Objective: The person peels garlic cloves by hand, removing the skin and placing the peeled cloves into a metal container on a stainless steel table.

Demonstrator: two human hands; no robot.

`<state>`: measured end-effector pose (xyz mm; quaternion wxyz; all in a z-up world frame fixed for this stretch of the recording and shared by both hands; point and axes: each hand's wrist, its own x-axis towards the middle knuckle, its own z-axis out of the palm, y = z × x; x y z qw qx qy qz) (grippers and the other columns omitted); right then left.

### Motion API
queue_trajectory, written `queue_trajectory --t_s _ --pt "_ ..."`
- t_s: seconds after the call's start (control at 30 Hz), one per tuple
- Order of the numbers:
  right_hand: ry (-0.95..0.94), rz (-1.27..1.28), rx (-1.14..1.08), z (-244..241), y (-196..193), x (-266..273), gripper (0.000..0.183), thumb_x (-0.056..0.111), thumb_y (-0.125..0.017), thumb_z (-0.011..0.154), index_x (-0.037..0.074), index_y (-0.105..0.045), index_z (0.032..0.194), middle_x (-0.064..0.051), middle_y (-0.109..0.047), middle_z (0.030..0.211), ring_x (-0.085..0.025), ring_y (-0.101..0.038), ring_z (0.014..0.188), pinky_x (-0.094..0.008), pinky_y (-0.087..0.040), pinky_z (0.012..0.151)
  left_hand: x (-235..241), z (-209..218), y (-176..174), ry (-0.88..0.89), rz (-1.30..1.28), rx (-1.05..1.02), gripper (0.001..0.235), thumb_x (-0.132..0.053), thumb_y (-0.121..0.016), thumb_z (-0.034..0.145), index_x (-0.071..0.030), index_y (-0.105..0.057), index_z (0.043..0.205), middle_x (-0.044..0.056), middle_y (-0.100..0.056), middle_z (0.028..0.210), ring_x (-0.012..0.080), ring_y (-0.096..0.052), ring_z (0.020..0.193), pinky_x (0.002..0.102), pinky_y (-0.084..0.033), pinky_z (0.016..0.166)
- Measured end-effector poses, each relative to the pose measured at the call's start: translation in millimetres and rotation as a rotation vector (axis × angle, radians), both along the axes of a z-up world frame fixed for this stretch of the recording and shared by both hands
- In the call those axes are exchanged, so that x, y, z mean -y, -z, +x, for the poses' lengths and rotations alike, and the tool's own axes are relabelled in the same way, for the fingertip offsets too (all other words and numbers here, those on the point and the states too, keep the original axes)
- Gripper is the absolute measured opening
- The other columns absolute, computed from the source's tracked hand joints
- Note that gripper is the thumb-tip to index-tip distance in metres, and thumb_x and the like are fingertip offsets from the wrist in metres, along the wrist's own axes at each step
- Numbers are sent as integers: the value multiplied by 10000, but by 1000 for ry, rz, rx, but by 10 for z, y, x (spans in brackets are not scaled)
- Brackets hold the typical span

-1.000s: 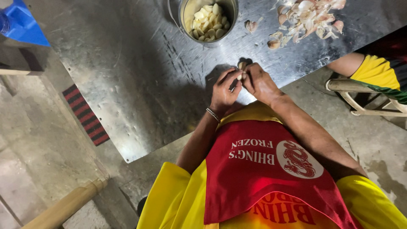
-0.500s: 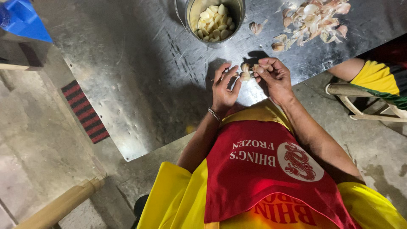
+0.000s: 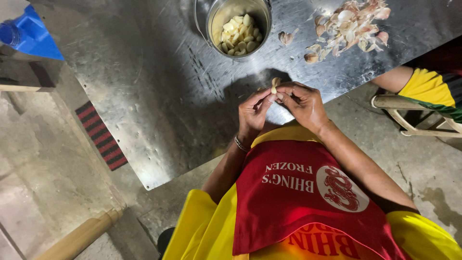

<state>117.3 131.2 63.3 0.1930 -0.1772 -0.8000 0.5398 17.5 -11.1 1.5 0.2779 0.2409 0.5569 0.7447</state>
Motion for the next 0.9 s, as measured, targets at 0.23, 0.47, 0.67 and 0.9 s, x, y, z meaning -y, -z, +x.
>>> queue_trajectory --t_s 0.23,0.47,0.67,0.9 --pt "-71 173 6 4 26 -9 142 89 -720 998 -3 -748 1103 -151 -749 1148 -249 -746 1004 -336 -623 868 49 -47 -194 -51 -127 -204 204 -19 -737 975 25 -741 1173 136 -761 1130 165 -724 1026 278 -588 913" --pt "-118 80 20 22 15 -37 155 59 -684 1004 -6 -724 1139 -144 -737 1150 -243 -752 962 -327 -625 829 67 -97 -360 -16 -202 -340 197 -19 -735 956 2 -746 1152 115 -771 1091 140 -740 959 256 -594 844" --pt "-143 99 -9 30 40 -68 153 12 -665 998 -20 -710 1140 -165 -720 1175 -248 -745 970 -331 -617 817 51 -76 -347 -19 -240 -365 187 -16 -738 957 3 -751 1142 110 -777 1040 133 -734 910 249 -579 805" --pt "-130 63 24 64 80 -85 119 31 -642 1009 -23 -692 1103 -154 -706 1134 -258 -731 939 -347 -597 798 20 -12 -206 2 -197 -250 216 -45 -725 981 14 -730 1189 112 -775 1109 135 -737 988 258 -597 873"
